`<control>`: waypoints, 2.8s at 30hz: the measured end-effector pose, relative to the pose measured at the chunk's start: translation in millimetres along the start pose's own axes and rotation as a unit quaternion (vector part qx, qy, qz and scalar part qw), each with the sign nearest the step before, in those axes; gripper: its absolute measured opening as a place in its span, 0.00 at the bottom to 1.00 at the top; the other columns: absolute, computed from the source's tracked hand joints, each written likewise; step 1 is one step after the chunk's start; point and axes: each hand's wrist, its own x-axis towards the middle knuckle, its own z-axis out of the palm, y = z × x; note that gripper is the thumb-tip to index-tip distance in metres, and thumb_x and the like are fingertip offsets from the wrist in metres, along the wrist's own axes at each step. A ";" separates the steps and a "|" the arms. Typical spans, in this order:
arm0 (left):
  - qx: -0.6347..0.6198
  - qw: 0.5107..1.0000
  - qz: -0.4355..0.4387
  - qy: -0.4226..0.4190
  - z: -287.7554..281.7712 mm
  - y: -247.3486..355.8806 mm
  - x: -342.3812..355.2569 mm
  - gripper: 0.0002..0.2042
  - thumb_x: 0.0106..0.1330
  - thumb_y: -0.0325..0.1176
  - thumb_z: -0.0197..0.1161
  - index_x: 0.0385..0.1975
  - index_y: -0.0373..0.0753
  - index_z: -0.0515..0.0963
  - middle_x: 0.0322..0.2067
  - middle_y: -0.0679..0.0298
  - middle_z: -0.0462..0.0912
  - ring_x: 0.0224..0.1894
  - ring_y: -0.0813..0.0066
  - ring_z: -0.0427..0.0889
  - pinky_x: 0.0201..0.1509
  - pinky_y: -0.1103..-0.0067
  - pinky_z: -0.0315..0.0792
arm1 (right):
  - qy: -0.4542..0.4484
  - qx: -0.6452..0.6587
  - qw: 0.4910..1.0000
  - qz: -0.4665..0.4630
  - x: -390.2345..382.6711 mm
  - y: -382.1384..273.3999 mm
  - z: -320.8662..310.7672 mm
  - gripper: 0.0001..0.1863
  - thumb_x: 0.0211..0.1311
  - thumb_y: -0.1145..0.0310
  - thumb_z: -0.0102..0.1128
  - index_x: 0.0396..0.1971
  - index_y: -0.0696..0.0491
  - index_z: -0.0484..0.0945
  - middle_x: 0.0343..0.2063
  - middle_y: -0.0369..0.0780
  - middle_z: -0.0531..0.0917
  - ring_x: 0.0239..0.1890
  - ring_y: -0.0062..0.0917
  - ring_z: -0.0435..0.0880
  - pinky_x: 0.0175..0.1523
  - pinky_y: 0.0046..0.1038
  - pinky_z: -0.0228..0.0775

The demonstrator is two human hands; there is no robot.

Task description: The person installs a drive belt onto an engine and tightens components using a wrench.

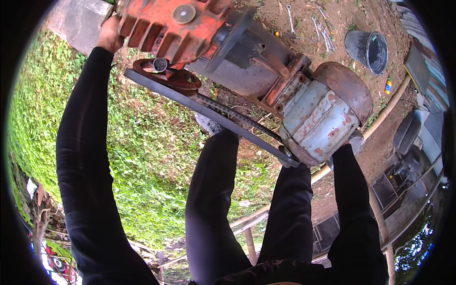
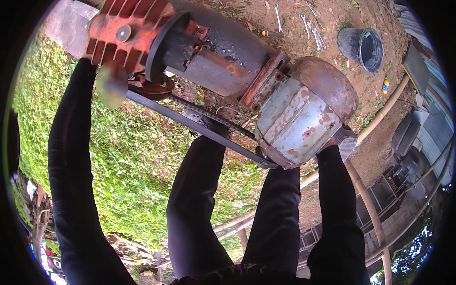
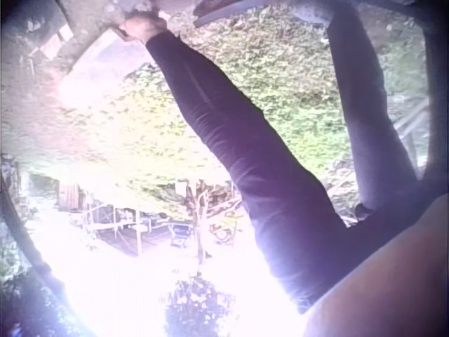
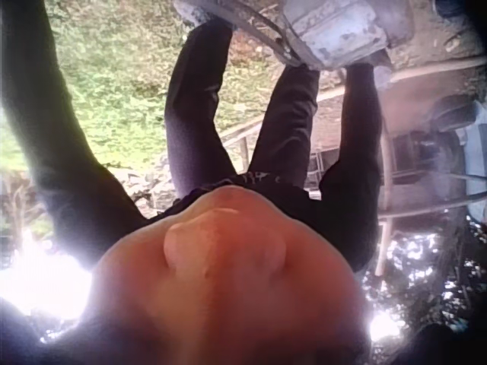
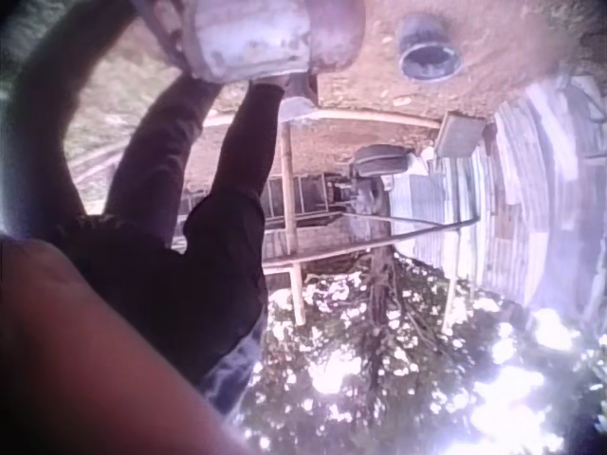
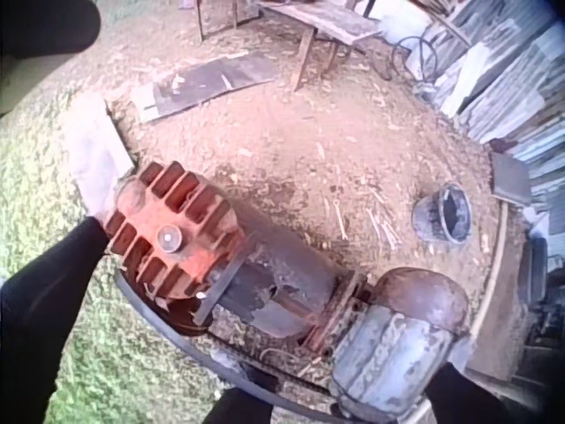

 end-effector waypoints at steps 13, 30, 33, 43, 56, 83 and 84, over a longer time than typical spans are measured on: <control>-0.563 0.800 -0.136 0.154 37.1 -78.6 -133.9 0.18 0.64 0.34 0.57 0.53 0.39 0.74 0.45 0.54 0.81 0.45 0.61 0.81 0.54 0.64 0.77 | -0.066 -0.135 0.979 -0.136 31.5 -96.6 69.9 0.32 0.69 0.44 0.47 0.63 0.51 0.68 0.49 0.41 0.80 0.47 0.34 0.78 0.50 0.46 0.72; -0.541 0.778 -0.193 0.256 75.6 -79.5 -220.8 0.23 0.63 0.30 0.59 0.59 0.37 0.70 0.53 0.52 0.77 0.53 0.61 0.78 0.57 0.63 0.75 | -0.138 -0.269 0.926 -0.227 76.3 -196.9 169.2 0.30 0.72 0.47 0.44 0.63 0.54 0.67 0.49 0.42 0.81 0.46 0.32 0.79 0.50 0.43 0.72; -0.537 0.775 -0.194 0.271 81.9 -77.2 -221.5 0.23 0.63 0.29 0.60 0.60 0.36 0.70 0.54 0.52 0.76 0.55 0.61 0.77 0.57 0.63 0.75 | -0.139 -0.261 0.926 -0.235 78.5 -202.9 169.8 0.30 0.73 0.48 0.43 0.63 0.54 0.67 0.49 0.42 0.81 0.46 0.32 0.79 0.50 0.42 0.72; -0.011 0.955 -0.190 0.227 201.8 -69.3 -454.3 0.25 0.69 0.35 0.56 0.66 0.38 0.66 0.61 0.52 0.72 0.63 0.61 0.72 0.65 0.61 0.66 | -0.064 -0.062 0.989 -0.120 -55.7 -109.8 44.7 0.26 0.71 0.66 0.43 0.67 0.56 0.60 0.60 0.46 0.69 0.60 0.37 0.73 0.63 0.43 0.65; -0.112 0.965 -0.114 0.206 262.7 181.4 -501.7 0.18 0.56 0.21 0.69 0.48 0.36 0.78 0.39 0.63 0.80 0.40 0.74 0.77 0.47 0.77 0.73 | -0.149 -0.394 0.808 -0.412 -116.5 -48.7 73.6 0.44 0.46 0.81 0.60 0.69 0.60 0.57 0.65 0.56 0.66 0.67 0.47 0.67 0.68 0.37 0.63; -0.063 0.976 0.203 0.046 91.6 47.9 -355.0 0.05 0.52 0.27 0.67 0.24 0.36 0.77 0.19 0.61 0.76 0.22 0.64 0.75 0.29 0.72 0.71 | 0.077 -0.396 0.805 -0.435 -191.7 -9.6 161.2 0.38 0.45 0.82 0.56 0.64 0.54 0.67 0.68 0.45 0.66 0.63 0.40 0.73 0.65 0.33 0.69; -0.065 0.974 0.214 0.033 87.5 35.0 -355.4 0.05 0.53 0.27 0.67 0.24 0.36 0.77 0.19 0.61 0.76 0.22 0.66 0.74 0.31 0.74 0.71 | 0.080 -0.385 0.804 -0.447 -197.6 -2.7 166.3 0.38 0.45 0.82 0.56 0.64 0.53 0.67 0.68 0.45 0.66 0.63 0.40 0.73 0.65 0.33 0.69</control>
